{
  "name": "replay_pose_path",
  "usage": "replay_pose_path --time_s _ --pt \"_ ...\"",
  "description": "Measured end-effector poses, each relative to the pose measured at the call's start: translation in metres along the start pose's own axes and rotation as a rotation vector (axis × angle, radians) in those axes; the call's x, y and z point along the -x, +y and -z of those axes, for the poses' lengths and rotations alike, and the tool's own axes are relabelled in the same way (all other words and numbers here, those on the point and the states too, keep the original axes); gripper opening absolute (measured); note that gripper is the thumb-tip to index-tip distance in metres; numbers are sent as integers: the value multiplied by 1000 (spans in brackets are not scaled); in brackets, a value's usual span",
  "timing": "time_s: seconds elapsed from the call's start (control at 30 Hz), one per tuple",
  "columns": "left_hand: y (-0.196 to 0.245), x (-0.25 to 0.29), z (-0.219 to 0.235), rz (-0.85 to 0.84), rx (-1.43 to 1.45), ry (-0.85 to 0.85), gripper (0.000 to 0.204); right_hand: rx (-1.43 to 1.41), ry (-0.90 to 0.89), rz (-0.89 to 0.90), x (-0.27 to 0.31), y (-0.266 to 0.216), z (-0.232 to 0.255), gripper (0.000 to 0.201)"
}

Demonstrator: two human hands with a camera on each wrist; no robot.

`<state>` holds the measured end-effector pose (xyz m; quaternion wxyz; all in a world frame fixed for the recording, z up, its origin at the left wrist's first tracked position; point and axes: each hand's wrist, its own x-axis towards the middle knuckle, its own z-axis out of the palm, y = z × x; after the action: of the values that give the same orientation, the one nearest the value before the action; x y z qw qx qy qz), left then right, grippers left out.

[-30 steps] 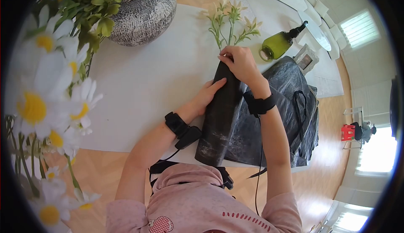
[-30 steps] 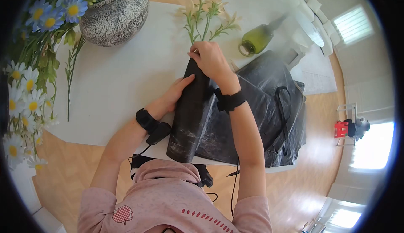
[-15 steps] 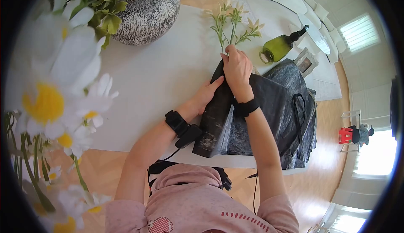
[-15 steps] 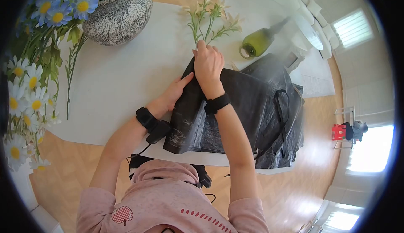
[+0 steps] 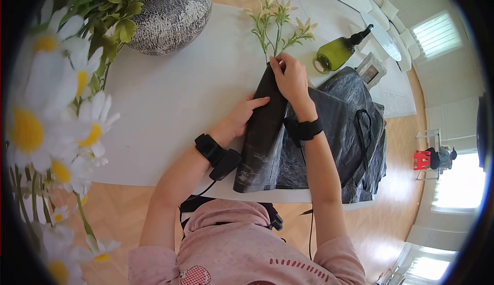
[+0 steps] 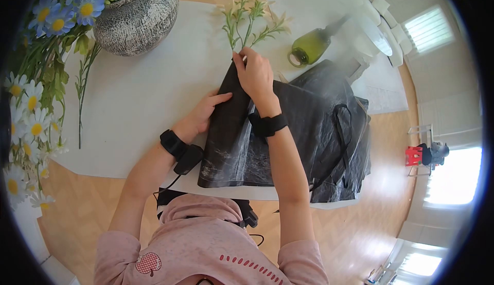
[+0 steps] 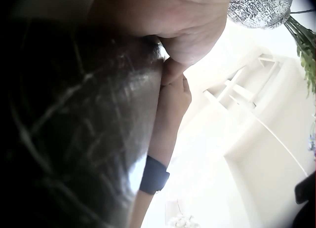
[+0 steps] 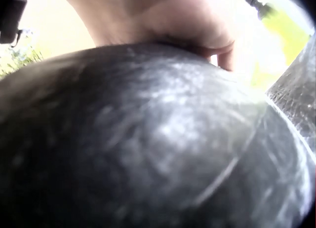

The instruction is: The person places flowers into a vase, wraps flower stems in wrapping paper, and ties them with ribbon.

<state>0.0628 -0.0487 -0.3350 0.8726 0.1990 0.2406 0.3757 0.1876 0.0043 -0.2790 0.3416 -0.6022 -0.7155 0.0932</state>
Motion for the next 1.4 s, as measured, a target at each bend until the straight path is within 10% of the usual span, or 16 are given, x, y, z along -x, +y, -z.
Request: replay_pose_path --time_s 0.53,0.7,1.23,1.4 --pt "1 1 -6 34 -158 176 39 38 -4 316 -15 5 -6 16" --pt "3 -2 1 14 -7 35 35 -159 77 0 -5 11 -18 20" --pt "2 0 -1 165 -95 59 39 -785 150 -225 -4 29 -35 37" --pt "3 1 -9 -64 -286 233 42 -1075 -4 -791 -6 31 -32 20"
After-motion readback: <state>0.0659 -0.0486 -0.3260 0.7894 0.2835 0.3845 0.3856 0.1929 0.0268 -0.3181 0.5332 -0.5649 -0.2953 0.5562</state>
